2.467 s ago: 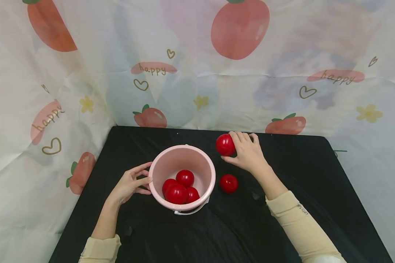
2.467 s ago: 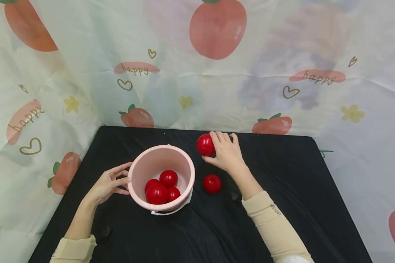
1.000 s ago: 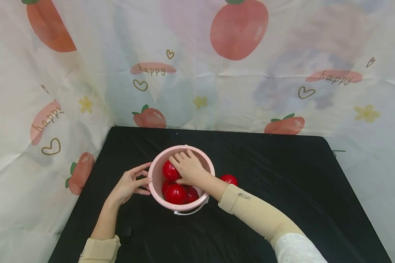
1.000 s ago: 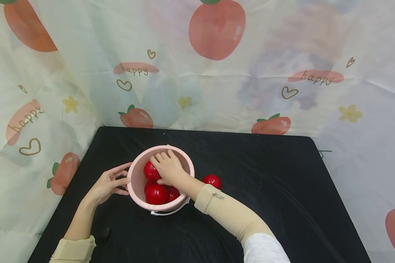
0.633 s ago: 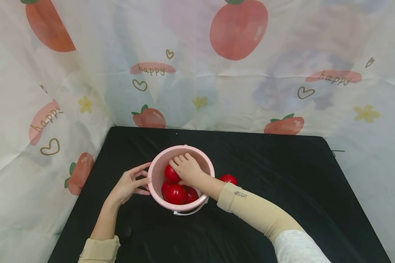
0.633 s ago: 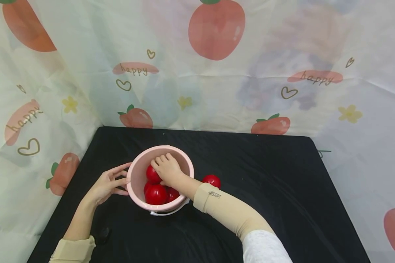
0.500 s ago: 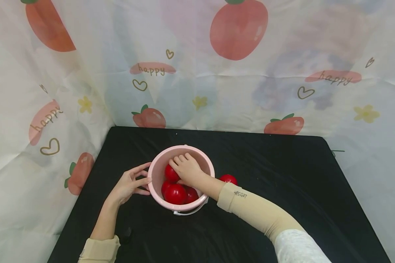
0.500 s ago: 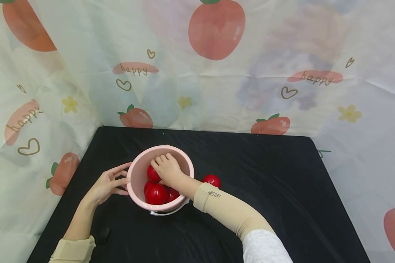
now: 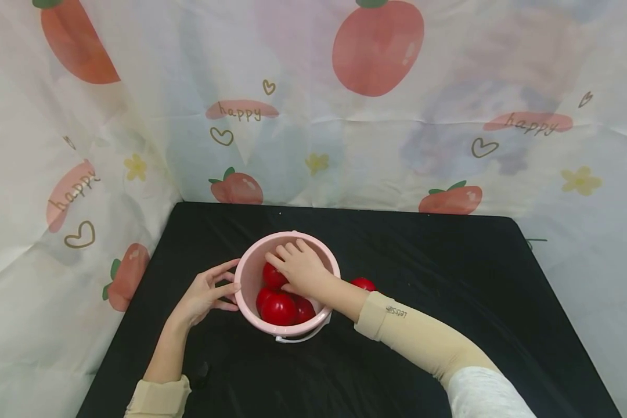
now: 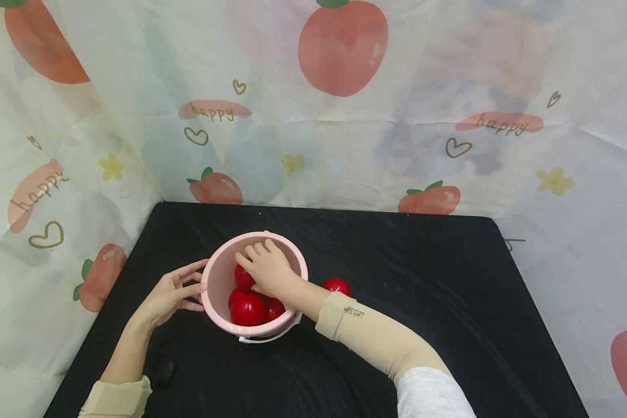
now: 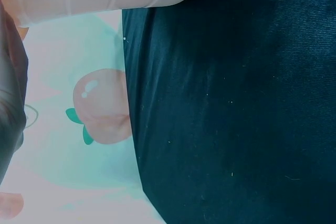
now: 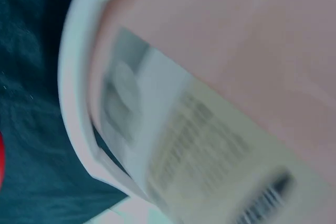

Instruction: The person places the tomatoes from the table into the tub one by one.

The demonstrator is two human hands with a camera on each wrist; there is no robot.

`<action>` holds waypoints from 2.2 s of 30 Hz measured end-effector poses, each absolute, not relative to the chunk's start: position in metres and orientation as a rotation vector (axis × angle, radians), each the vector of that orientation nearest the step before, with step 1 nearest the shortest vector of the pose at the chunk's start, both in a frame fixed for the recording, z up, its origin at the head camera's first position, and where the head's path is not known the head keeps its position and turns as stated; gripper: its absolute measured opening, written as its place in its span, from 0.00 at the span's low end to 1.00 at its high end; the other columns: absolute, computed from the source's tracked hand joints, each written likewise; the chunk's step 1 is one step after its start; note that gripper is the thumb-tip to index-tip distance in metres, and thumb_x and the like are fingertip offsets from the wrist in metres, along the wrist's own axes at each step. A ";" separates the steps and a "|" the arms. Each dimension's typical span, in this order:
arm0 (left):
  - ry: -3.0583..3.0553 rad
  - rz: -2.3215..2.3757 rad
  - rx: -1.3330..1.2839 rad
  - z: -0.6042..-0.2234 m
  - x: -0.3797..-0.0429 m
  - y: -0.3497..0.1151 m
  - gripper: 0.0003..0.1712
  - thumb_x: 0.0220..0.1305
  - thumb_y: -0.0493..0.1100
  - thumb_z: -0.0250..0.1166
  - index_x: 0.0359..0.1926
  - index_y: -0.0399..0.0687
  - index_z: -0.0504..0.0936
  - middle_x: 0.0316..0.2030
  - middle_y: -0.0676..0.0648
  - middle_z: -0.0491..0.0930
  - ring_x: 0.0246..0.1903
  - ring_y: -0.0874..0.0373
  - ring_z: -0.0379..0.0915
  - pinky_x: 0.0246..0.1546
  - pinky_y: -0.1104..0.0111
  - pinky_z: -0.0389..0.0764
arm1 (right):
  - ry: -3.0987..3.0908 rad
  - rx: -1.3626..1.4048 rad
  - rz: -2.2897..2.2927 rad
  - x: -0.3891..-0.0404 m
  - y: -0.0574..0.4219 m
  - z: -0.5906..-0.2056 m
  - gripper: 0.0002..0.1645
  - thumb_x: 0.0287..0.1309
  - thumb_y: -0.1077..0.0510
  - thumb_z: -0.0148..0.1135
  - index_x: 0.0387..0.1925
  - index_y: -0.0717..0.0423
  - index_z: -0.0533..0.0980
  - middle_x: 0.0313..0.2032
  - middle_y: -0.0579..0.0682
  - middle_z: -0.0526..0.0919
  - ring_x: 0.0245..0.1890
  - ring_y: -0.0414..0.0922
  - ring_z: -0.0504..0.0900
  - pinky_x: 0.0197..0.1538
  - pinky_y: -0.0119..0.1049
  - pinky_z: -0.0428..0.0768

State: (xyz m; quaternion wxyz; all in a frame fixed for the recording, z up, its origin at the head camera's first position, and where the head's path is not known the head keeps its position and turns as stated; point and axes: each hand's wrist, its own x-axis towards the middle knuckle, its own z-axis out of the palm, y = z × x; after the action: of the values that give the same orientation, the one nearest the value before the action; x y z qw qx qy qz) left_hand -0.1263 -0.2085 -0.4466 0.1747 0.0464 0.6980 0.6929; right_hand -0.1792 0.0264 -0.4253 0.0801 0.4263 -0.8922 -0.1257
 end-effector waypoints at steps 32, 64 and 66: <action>1.997 1.961 0.106 -0.446 -0.126 -0.208 0.35 0.58 0.33 0.62 0.65 0.37 0.60 0.42 0.28 0.69 0.27 0.52 0.81 0.30 0.54 0.82 | -3.016 0.578 0.175 -0.167 0.172 -0.463 0.46 0.48 0.35 0.60 0.65 0.50 0.58 0.57 0.56 0.67 0.56 0.54 0.65 0.57 0.56 0.61; 1.984 1.965 0.130 -0.447 -0.125 -0.207 0.35 0.58 0.33 0.62 0.65 0.36 0.59 0.43 0.26 0.68 0.28 0.53 0.80 0.30 0.54 0.82 | -3.152 0.603 0.171 -0.152 0.194 -0.527 0.49 0.35 0.34 0.68 0.57 0.54 0.65 0.52 0.56 0.72 0.51 0.54 0.69 0.56 0.58 0.62; 1.985 1.964 0.129 -0.446 -0.125 -0.207 0.35 0.58 0.33 0.62 0.65 0.36 0.59 0.43 0.26 0.68 0.28 0.53 0.80 0.30 0.54 0.82 | -3.136 0.624 0.160 -0.153 0.194 -0.527 0.48 0.35 0.34 0.68 0.56 0.54 0.65 0.51 0.56 0.73 0.50 0.54 0.70 0.56 0.58 0.63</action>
State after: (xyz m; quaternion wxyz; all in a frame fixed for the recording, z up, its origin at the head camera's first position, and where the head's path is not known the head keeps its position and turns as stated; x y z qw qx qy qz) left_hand -0.1253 -0.2074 -0.4465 0.1724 0.0456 0.6994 0.6921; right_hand -0.1530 0.1942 -0.5271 -0.0300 0.1947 -0.9791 0.0500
